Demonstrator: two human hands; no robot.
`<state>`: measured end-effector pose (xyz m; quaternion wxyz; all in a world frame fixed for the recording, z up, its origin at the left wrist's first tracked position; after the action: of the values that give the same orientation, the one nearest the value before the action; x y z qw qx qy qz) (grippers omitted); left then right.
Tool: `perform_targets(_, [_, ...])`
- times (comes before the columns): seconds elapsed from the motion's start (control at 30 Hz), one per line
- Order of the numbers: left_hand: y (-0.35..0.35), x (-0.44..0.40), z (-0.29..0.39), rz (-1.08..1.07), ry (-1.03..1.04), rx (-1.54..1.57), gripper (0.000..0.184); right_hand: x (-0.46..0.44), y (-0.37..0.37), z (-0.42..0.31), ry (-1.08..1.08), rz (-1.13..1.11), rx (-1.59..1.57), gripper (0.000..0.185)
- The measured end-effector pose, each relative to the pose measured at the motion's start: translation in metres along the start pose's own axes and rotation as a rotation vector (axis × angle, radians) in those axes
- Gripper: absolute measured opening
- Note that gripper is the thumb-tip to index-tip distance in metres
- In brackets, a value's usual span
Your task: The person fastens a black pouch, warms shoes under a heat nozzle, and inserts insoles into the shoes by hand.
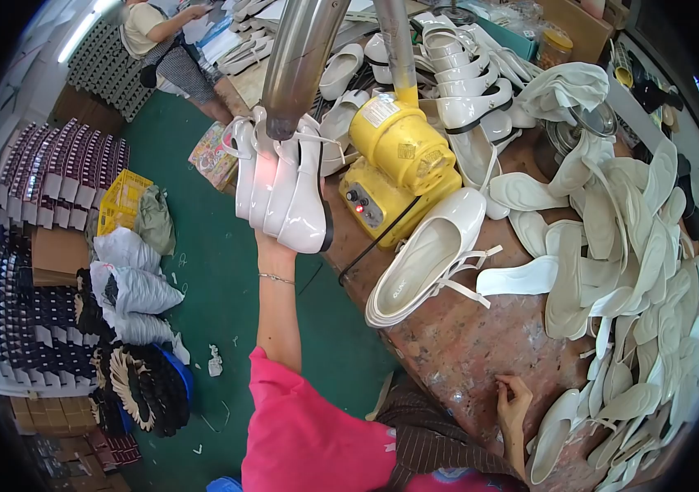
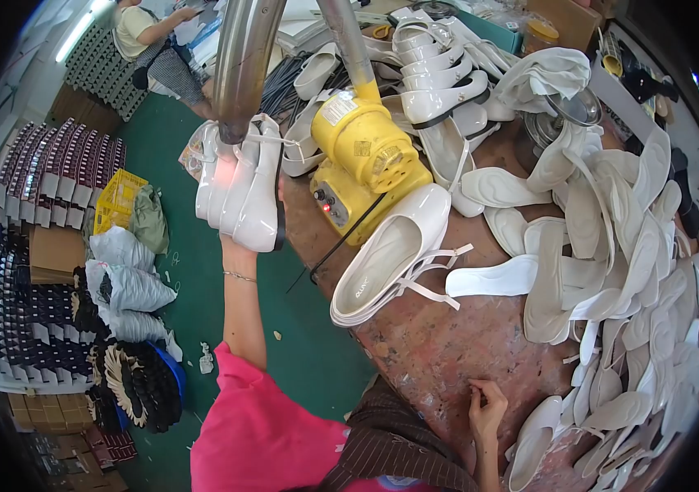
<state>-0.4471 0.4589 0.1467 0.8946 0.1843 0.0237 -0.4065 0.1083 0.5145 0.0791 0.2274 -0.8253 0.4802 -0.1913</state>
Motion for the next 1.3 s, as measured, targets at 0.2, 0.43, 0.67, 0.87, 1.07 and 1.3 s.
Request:
perform_targets(0.2, [-0.01, -0.017, 0.006, 0.136, -0.11, 0.634, 0.034, -0.001, -0.001, 0.001, 0.065, -0.024, 0.002, 0.018])
perform_targets(0.43, [0.024, -0.092, 0.067, 0.514, 0.016, 0.05, 0.042, 0.002, 0.005, 0.001, 0.034, 0.055, 0.005, 0.017])
perform_targets(0.67, [-0.133, -0.202, -0.023, -0.096, 0.001, -0.492, 0.043, -0.002, 0.009, -0.006, -0.044, 0.109, 0.095, 0.017])
perform_targets(0.87, [-0.012, -0.043, -0.026, 0.068, 0.047, -0.808, 0.044, 0.0, 0.006, -0.007, -0.04, 0.075, 0.15, 0.016])
perform_targets(1.07, [0.05, 0.103, -0.036, 0.034, -0.458, -0.698, 0.04, -0.014, 0.016, -0.035, -0.098, -0.13, 0.052, 0.015])
perform_targets(1.3, [0.102, 0.106, -0.056, -0.296, -0.77, -0.511, 0.059, -0.023, 0.045, -0.075, -0.259, -0.295, 0.068, 0.018])
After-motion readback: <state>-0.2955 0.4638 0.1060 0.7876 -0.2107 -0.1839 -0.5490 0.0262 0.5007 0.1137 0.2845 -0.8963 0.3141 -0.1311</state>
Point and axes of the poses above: each hand's wrist, its own x-axis away from the middle knuckle, its own y-axis out of the palm, z = x × y, the point moved 1 cm from there along -x, towards the middle knuckle
